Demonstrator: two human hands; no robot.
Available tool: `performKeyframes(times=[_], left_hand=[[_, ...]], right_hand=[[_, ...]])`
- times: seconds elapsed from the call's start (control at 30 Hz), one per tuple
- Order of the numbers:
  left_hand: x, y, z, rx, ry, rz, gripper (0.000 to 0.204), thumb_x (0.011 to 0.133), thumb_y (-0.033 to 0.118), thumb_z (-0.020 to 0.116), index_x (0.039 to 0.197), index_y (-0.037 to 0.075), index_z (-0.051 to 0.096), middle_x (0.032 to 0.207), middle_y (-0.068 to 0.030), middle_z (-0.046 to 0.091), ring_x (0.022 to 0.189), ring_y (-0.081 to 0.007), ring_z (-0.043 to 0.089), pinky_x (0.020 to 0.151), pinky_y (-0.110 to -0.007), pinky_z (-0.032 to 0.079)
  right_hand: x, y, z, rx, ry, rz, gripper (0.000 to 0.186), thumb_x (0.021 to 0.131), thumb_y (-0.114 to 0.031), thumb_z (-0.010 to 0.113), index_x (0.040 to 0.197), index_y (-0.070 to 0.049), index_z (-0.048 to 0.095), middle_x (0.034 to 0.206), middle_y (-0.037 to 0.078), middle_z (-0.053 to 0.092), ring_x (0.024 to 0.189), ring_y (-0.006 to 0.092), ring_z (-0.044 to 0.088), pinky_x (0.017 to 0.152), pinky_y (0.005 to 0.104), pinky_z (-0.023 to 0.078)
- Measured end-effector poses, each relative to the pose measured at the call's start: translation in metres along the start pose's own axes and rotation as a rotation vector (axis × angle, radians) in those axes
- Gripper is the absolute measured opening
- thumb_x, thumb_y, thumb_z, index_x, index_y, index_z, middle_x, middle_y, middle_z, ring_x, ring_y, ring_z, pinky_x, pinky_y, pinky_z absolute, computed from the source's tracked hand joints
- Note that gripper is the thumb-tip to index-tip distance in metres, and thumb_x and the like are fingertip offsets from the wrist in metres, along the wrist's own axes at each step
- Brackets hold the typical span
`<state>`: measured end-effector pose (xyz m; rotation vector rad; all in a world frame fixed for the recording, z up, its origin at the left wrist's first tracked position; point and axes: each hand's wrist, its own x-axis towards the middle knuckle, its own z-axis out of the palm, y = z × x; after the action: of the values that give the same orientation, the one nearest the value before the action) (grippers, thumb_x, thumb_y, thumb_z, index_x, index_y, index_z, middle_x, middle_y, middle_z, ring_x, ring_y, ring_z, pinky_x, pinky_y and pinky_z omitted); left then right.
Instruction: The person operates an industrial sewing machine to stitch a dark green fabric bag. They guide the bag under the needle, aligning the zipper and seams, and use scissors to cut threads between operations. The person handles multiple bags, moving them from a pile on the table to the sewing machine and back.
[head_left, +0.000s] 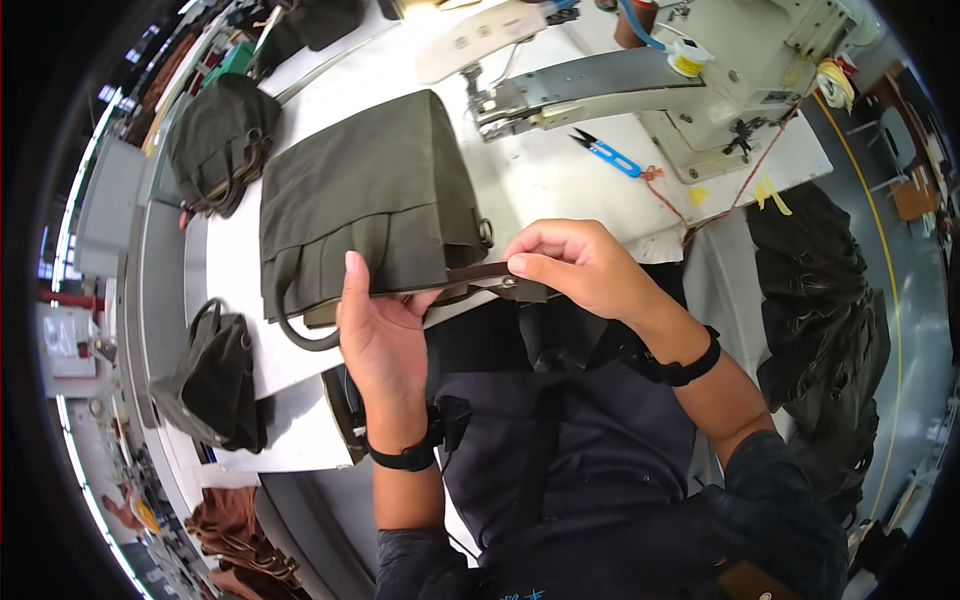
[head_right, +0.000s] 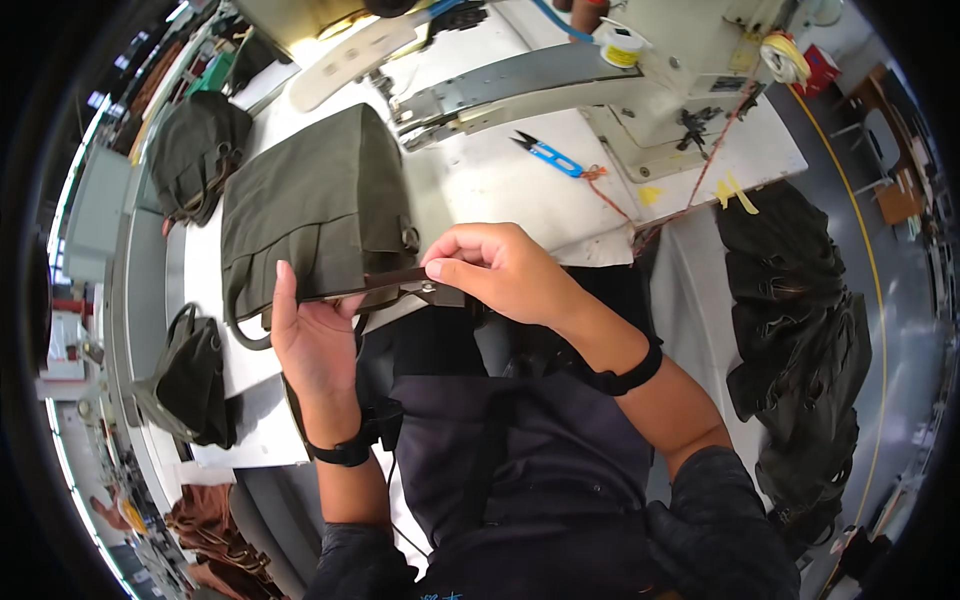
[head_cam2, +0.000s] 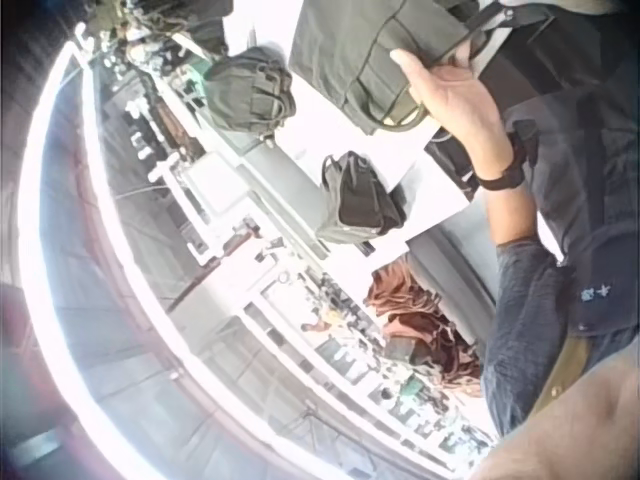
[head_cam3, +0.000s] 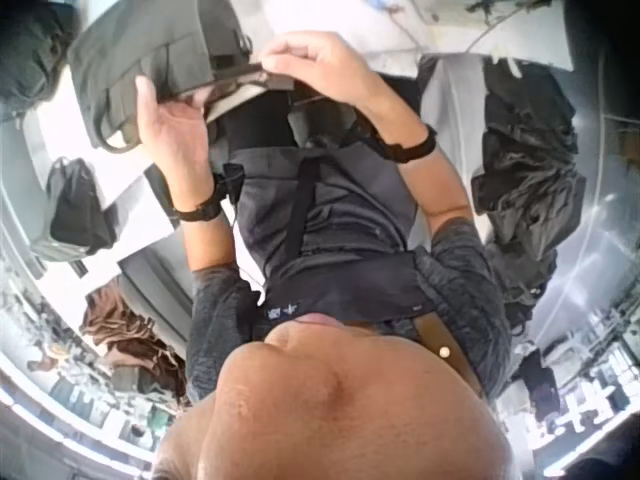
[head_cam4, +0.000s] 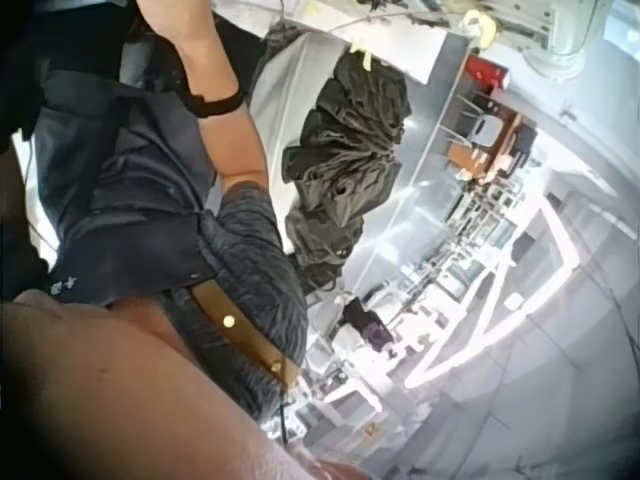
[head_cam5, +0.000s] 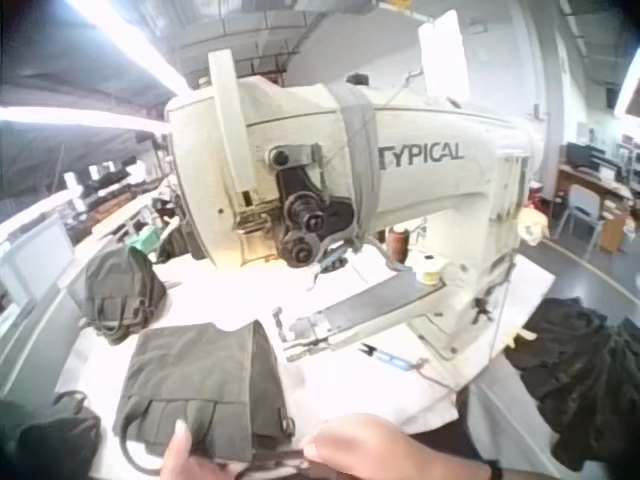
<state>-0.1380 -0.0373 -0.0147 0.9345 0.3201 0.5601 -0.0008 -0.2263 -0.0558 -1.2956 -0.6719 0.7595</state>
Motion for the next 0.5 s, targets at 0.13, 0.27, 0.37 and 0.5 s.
performKeyframes(times=[0.13,0.27,0.37,0.5], left_hand=[[0.039,0.006,0.020,0.049,0.078,0.088,0.036,0.111,0.030,0.057,0.134,0.003,0.062,0.127,-0.0088,0.071,0.108,-0.0228,0.072,0.090,-0.040,0.061],[0.121,-0.001,0.030,0.142,0.107,0.207,0.042,0.107,0.030,0.065,0.130,-0.004,0.057,0.133,-0.0160,0.064,0.124,-0.0289,0.064,0.096,-0.046,0.061],[0.188,-0.023,0.036,0.103,0.064,0.330,0.051,0.108,0.028,0.064,0.131,-0.015,0.050,0.133,-0.0203,0.063,0.123,-0.0322,0.065,0.104,-0.049,0.061],[0.225,-0.048,0.067,0.087,0.253,0.229,0.038,0.110,0.027,0.061,0.130,-0.005,0.063,0.132,-0.0131,0.067,0.116,-0.0238,0.069,0.098,-0.041,0.062]], right_hand=[[0.011,-0.009,-0.019,-0.232,0.140,-0.100,0.016,0.105,-0.012,0.065,0.113,0.001,0.070,0.093,0.001,0.071,0.083,0.0056,0.063,0.075,0.0243,0.050],[0.024,-0.024,-0.040,-0.565,0.453,-0.558,0.014,0.098,-0.011,0.069,0.109,-0.002,0.071,0.090,0.005,0.071,0.082,0.0169,0.066,0.073,0.0307,0.051],[0.049,-0.046,-0.055,-1.068,0.611,-0.969,0.015,0.095,-0.009,0.070,0.109,-0.005,0.073,0.096,0.007,0.072,0.093,0.0255,0.067,0.084,0.0366,0.051],[0.078,-0.052,-0.059,-1.184,0.580,-0.938,0.017,0.095,-0.012,0.069,0.109,-0.006,0.075,0.105,0.008,0.072,0.103,0.0302,0.065,0.096,0.0433,0.047]])
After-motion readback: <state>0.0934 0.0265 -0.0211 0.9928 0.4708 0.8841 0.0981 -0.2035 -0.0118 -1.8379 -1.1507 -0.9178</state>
